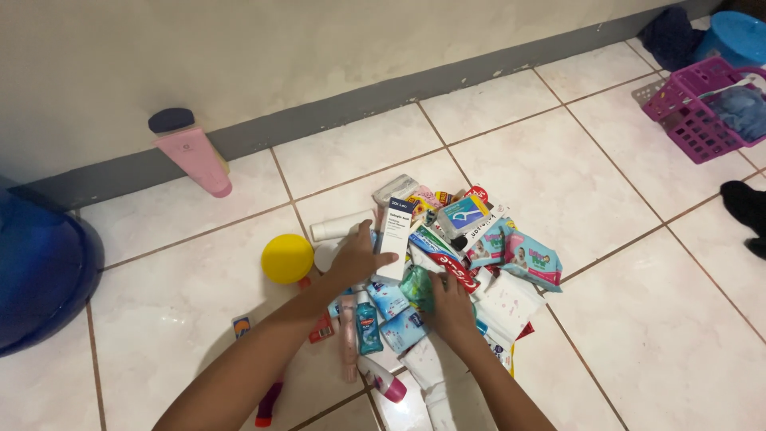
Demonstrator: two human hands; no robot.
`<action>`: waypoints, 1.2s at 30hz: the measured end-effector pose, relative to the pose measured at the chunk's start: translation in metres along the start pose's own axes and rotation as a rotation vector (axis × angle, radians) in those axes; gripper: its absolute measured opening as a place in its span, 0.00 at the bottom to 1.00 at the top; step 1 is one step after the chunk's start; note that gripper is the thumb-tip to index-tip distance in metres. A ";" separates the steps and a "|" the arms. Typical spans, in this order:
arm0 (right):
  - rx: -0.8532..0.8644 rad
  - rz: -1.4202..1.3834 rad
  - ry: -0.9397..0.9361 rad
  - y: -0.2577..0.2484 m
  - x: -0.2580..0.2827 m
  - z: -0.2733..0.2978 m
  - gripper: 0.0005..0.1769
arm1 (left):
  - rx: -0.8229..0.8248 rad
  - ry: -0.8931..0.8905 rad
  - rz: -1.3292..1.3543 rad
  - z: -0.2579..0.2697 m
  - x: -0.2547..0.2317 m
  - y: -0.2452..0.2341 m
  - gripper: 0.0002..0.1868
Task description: The person organizes a pile of bathroom supplies on a tiled floor. They pick up various items, including bottles, tubes, and boxes, and arrange them in a neat row against the wall.
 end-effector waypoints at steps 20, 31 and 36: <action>0.494 -0.602 0.224 -0.108 0.039 -0.023 0.45 | -0.001 0.740 0.160 0.054 -0.060 -0.068 0.13; 0.748 -1.402 0.199 -0.140 0.097 -0.048 0.42 | 0.005 0.672 -0.105 0.074 -0.060 -0.130 0.30; 0.511 -1.634 0.143 -0.130 0.140 -0.058 0.36 | -0.056 0.130 0.536 0.078 -0.031 -0.140 0.24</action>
Point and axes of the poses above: each hand's wrist, its own z-axis away from the middle knuckle, its own y-axis out of the palm, x = y × z, the point moved 2 cm from there along -z, towards the middle knuckle, and after that the axes turned 2 degrees about -x, right-handed, at the moved point
